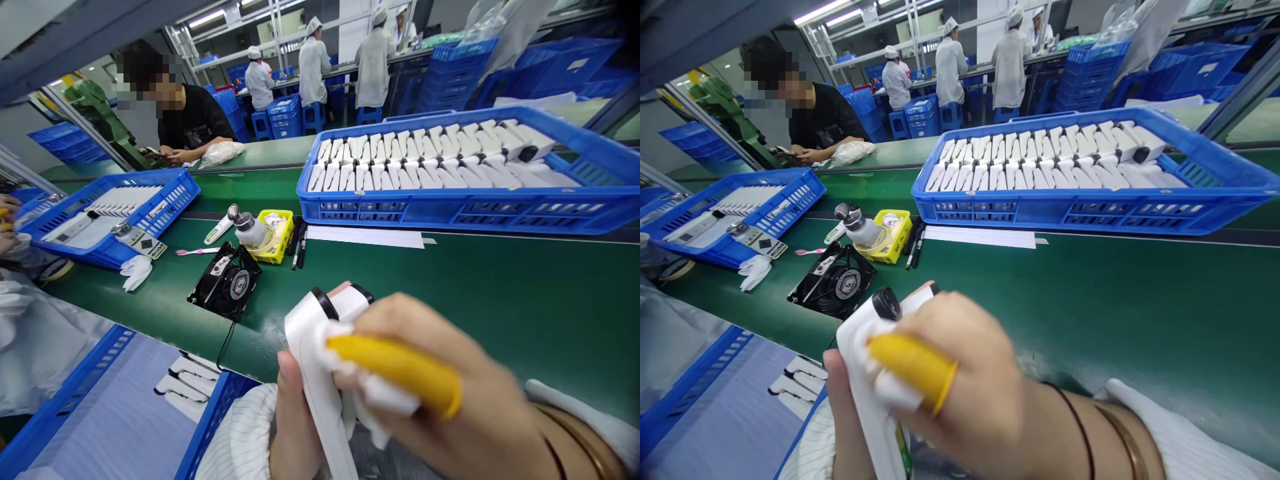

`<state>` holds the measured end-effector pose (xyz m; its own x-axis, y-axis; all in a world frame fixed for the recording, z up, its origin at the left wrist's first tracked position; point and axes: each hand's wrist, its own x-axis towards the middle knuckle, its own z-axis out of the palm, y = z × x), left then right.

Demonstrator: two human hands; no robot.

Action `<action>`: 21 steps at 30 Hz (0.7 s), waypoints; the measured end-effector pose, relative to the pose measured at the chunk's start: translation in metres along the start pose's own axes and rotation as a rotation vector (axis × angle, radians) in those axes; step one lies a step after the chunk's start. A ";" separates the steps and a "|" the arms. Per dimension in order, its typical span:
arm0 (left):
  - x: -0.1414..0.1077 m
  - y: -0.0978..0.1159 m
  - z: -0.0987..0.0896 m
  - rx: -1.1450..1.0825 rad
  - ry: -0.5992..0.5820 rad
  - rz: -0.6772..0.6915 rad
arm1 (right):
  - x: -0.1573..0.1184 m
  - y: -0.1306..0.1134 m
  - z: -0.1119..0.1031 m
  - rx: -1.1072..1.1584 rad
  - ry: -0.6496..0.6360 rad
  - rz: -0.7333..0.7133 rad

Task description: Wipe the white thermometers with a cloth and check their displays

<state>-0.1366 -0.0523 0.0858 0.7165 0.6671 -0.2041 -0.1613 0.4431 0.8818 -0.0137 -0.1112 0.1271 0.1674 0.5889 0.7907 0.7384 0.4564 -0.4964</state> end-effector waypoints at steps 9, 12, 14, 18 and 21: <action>-0.003 0.006 0.002 -0.169 -0.140 -0.067 | 0.021 0.012 -0.027 0.099 -0.057 0.517; -0.007 0.006 0.002 -0.120 -0.065 -0.097 | 0.024 0.008 -0.026 0.215 -0.193 0.594; -0.009 0.008 0.004 -0.083 -0.002 -0.092 | 0.025 0.005 -0.026 0.253 -0.255 0.632; -0.009 0.010 0.005 0.014 0.033 -0.080 | 0.027 0.002 -0.026 0.296 -0.255 0.698; -0.010 0.010 0.004 0.058 0.073 -0.089 | 0.028 0.002 -0.025 0.374 -0.268 0.746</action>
<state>-0.1428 -0.0568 0.0981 0.6743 0.6697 -0.3111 -0.0585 0.4684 0.8816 0.0086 -0.1102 0.1570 0.3279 0.9364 0.1252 0.2273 0.0505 -0.9725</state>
